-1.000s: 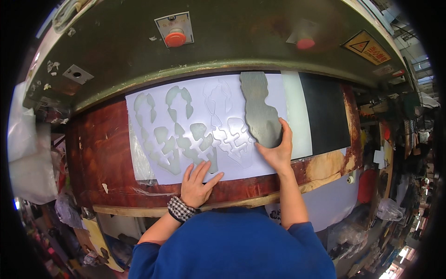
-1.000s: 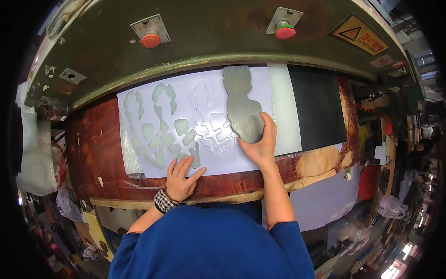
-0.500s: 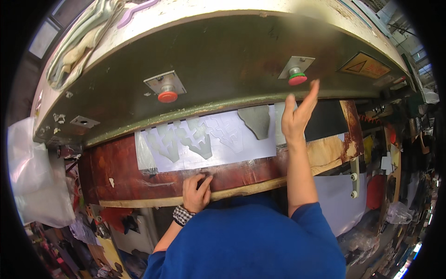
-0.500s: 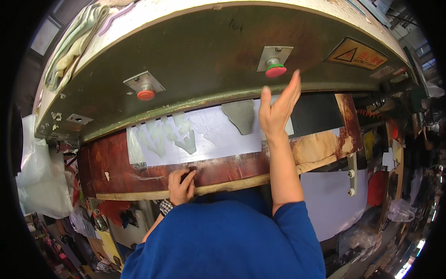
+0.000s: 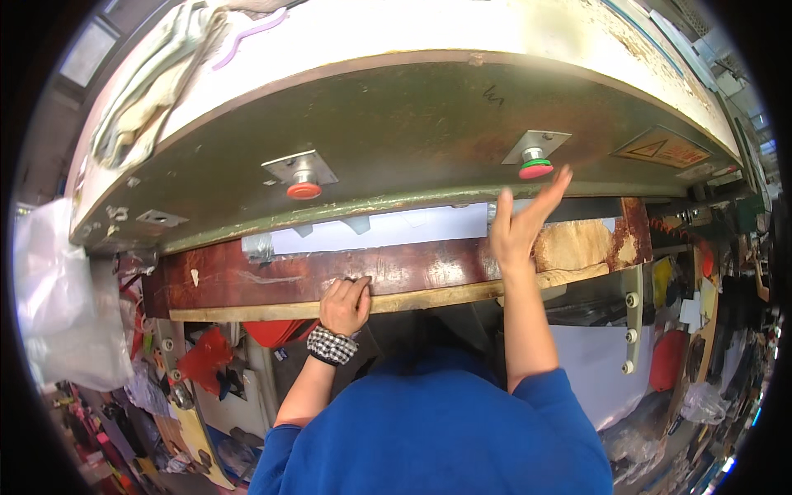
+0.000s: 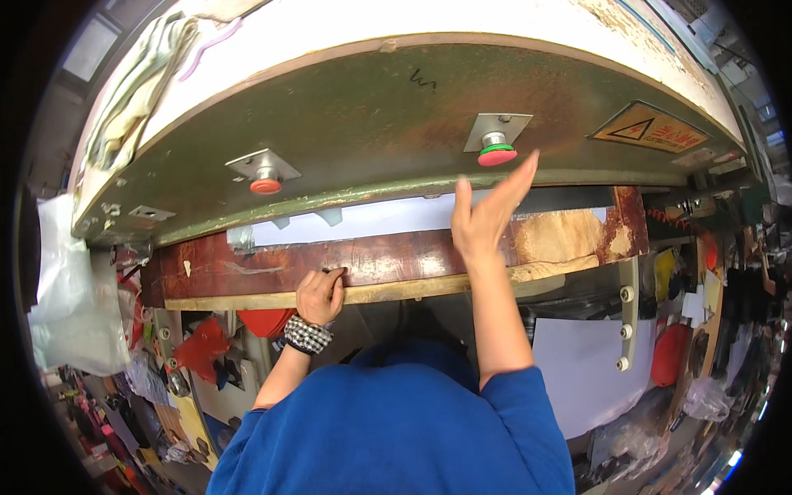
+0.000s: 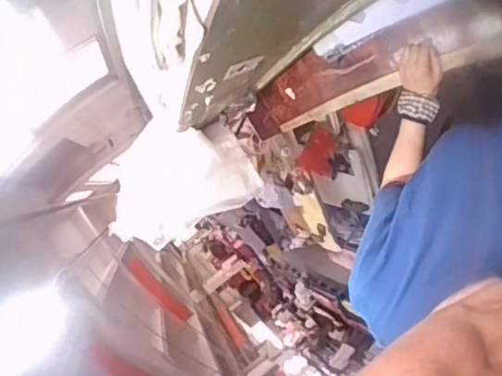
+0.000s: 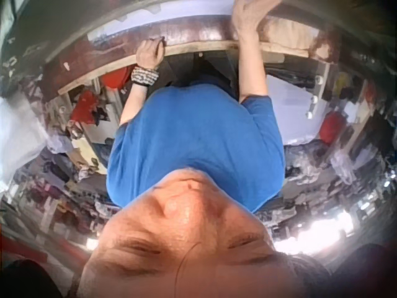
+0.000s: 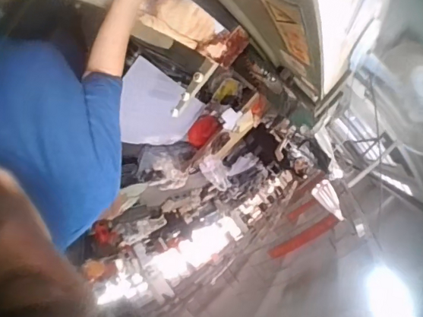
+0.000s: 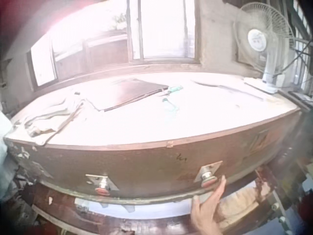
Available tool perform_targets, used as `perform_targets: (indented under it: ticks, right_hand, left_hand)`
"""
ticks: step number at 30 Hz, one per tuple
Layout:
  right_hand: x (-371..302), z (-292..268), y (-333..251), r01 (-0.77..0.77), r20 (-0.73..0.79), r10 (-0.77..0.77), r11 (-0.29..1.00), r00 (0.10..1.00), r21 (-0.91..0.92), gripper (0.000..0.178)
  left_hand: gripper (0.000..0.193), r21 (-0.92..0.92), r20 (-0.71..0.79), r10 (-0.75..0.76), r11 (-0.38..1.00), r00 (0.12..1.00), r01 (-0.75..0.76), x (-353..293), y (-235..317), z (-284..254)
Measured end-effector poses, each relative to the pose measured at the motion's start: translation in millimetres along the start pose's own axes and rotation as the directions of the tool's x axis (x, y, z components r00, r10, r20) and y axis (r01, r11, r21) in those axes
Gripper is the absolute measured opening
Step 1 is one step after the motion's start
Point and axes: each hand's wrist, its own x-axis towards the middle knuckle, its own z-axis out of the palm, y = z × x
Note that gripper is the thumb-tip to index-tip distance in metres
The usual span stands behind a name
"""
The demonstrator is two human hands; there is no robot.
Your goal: The person unpacks folded purple fabric pieces from plastic bags and places them on a cutting machine. They align the fabric with a stencil and operate the machine to cut out shapes. The person then removes the cut pieces and sets them aside.
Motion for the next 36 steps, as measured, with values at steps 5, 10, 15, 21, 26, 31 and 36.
perform_targets:
  ticks: [5, 10, 15, 21, 26, 31, 36]
  right_hand:
    - [-123.8, -27.3, -20.2, -0.221, 0.480, 0.242, 0.970, 0.843, -0.102, 0.045]
    - [-168.1, -51.7, 13.9, -0.108, 0.572, 0.111, 0.993, 0.813, -0.039, 0.019]
    - [-155.9, -51.2, 6.8, 0.177, 0.441, -0.146, 0.984, 0.886, -0.031, 0.011]
    - [-87.2, 11.1, 32.0, 0.316, 0.503, -0.091, 0.868, 0.859, -0.382, 0.071]
    - [-120.8, -12.0, 4.4, 0.250, 0.559, -0.118, 0.954, 0.821, -0.167, 0.060]
    - [-144.7, -52.9, -18.5, 0.030, 0.557, -0.007, 0.999, 0.831, -0.031, 0.073]
    - [-108.3, -76.4, 10.4, -0.752, 0.672, 0.382, 0.507, 0.634, 0.421, 0.067]
  left_hand:
    - [0.015, -0.047, -0.067, -0.056, 0.998, 0.996, 0.052, -16.2, 13.5, 1.1]
    - [0.020, -0.083, -0.042, -0.118, 0.990, 0.992, 0.115, -40.0, 24.0, 2.5]
    - [0.020, -0.150, 0.058, -0.090, 0.984, 0.994, 0.098, -88.1, 21.0, 8.5]
    - [0.016, -0.124, 0.039, 0.030, 0.992, 0.999, -0.025, -104.6, 27.2, 14.5]
    - [0.050, -0.213, -0.044, 0.125, 0.968, 0.991, -0.132, -93.5, 41.6, 13.3]
    - [0.086, -0.096, 0.121, 0.358, 0.933, 0.926, -0.348, -117.7, 44.2, 13.4]
    - [0.063, 0.018, 0.103, 0.372, 0.927, 0.922, -0.376, -145.8, 56.0, 8.7]
